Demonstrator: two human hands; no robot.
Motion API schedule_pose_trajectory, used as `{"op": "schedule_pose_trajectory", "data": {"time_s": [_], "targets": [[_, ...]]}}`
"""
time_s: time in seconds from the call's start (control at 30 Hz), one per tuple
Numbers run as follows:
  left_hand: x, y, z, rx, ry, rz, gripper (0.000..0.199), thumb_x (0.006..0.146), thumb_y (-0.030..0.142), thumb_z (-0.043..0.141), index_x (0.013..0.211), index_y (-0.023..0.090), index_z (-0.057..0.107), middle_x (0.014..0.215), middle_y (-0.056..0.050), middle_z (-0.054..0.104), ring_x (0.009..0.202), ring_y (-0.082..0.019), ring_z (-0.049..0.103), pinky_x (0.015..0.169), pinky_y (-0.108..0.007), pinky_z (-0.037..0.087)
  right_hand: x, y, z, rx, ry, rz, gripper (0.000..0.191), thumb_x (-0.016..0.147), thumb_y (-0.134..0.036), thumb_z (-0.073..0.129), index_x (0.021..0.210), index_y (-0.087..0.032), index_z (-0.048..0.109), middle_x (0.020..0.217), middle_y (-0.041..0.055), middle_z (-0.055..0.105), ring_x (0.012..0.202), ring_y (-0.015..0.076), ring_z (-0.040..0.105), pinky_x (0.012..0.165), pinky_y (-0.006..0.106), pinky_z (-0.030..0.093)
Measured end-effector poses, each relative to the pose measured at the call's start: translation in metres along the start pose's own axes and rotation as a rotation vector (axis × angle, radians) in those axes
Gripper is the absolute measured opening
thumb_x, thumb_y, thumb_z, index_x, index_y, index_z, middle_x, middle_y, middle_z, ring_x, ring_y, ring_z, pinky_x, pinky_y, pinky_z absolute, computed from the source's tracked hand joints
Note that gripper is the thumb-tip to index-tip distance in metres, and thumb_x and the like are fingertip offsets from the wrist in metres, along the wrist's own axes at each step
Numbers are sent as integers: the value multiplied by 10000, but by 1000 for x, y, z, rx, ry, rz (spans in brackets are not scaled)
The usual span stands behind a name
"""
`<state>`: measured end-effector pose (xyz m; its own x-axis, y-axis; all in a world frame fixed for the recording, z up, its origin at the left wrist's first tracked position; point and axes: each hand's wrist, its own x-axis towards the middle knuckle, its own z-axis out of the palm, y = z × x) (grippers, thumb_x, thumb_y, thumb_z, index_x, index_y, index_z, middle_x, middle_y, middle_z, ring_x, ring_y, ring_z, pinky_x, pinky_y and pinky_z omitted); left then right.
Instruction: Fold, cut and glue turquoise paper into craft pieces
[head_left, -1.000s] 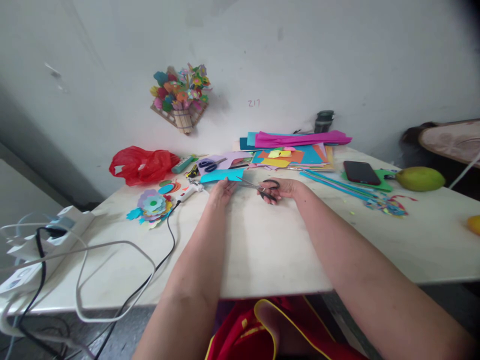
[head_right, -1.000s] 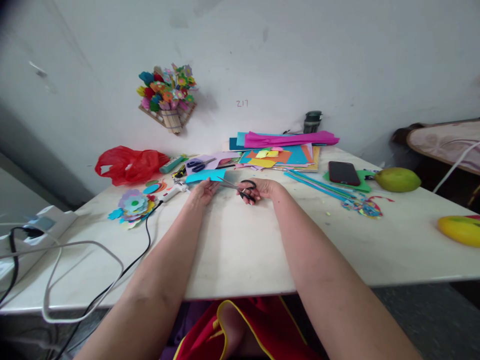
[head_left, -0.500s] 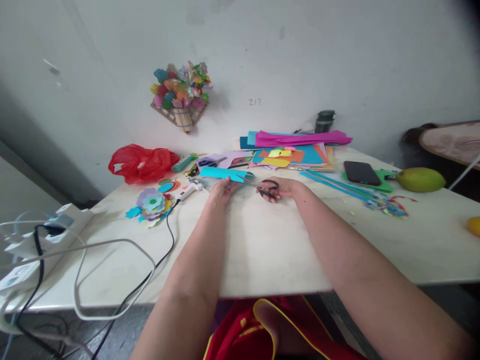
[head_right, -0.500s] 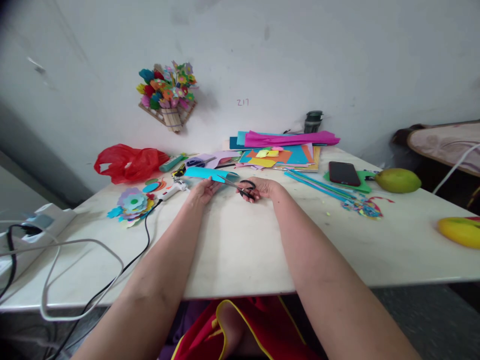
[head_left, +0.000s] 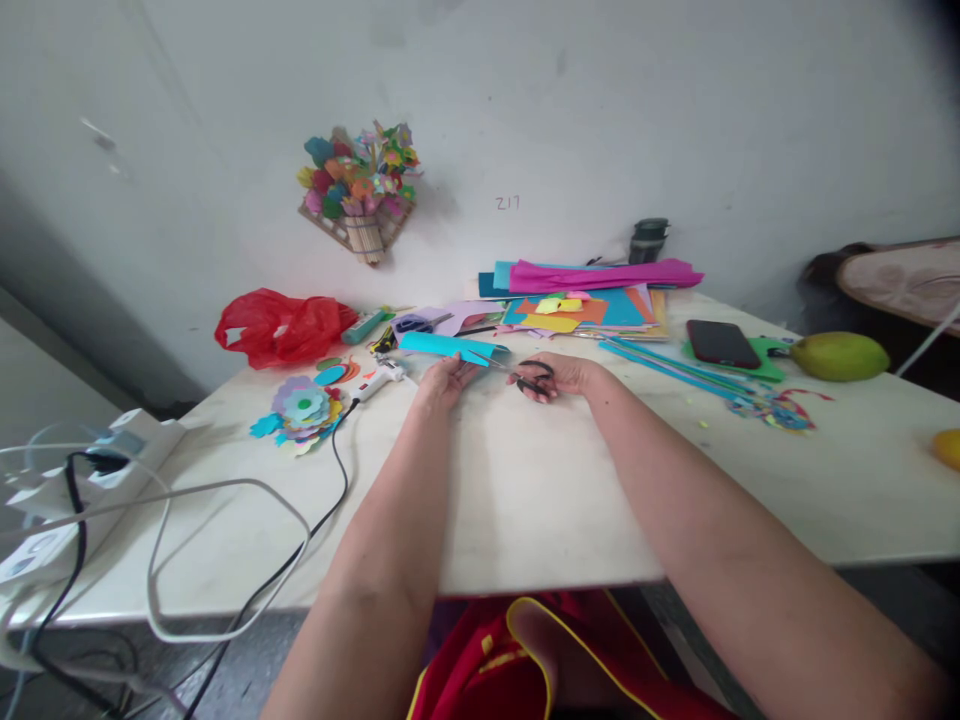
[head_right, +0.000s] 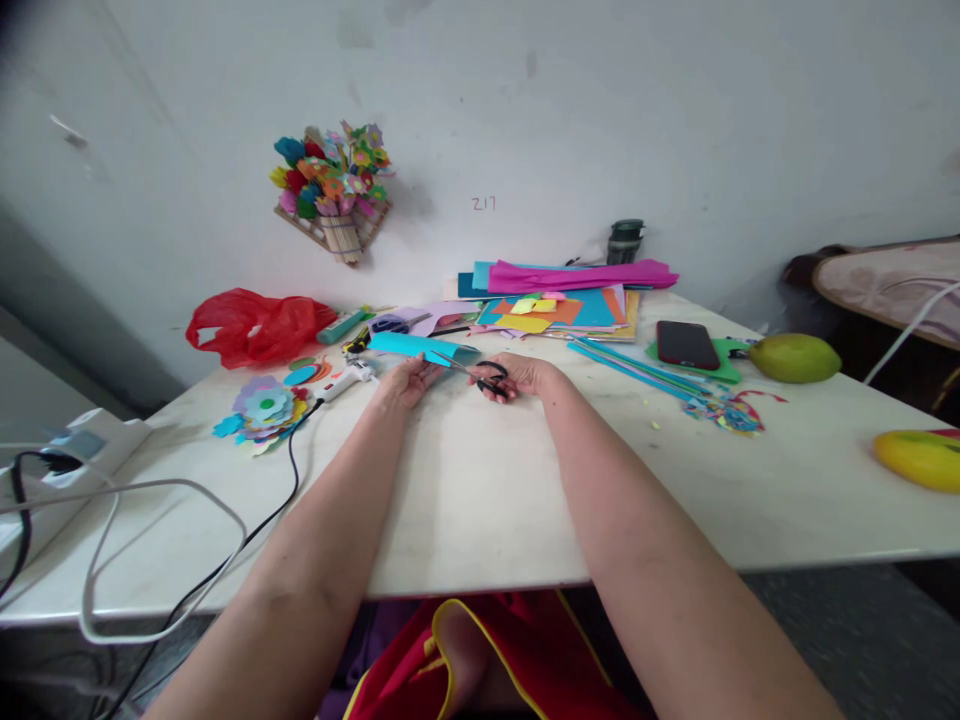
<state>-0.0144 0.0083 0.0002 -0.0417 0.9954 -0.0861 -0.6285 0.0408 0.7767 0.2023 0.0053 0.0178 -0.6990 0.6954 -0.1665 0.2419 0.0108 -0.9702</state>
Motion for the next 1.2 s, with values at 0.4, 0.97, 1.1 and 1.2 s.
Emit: {"op": "schedule_pose_trajectory", "data": {"time_s": [0.4,0.97,1.1,1.2], "targets": [[0,-2,-1,3,-28,12,130,810,46,491,732,116,568,718,-83,670,899,-232,639,879,-410,492,-2,-5,5,-9,25,20,297,848,-393,505,927,-109,546,531,1,570,351,66,473,289,158,258],[-5,1,5,-32,49,-41,117,801,31,496,797,115,577,700,-69,673,803,-198,667,833,-386,526,0,-3,3,-12,23,24,321,832,-416,537,925,-109,544,544,5,575,364,64,481,290,153,259],[-5,1,5,-22,32,-32,122,806,32,485,786,115,573,683,-69,672,762,-192,671,817,-381,533,1,-2,3,-9,23,29,321,828,-420,541,926,-114,545,538,-2,568,359,59,471,288,149,253],[-5,1,4,-11,19,-25,136,811,32,474,770,118,570,676,-67,672,743,-187,670,827,-383,530,1,-2,3,-14,32,34,320,824,-419,547,919,-112,551,536,-5,562,356,54,465,285,147,248]]}}
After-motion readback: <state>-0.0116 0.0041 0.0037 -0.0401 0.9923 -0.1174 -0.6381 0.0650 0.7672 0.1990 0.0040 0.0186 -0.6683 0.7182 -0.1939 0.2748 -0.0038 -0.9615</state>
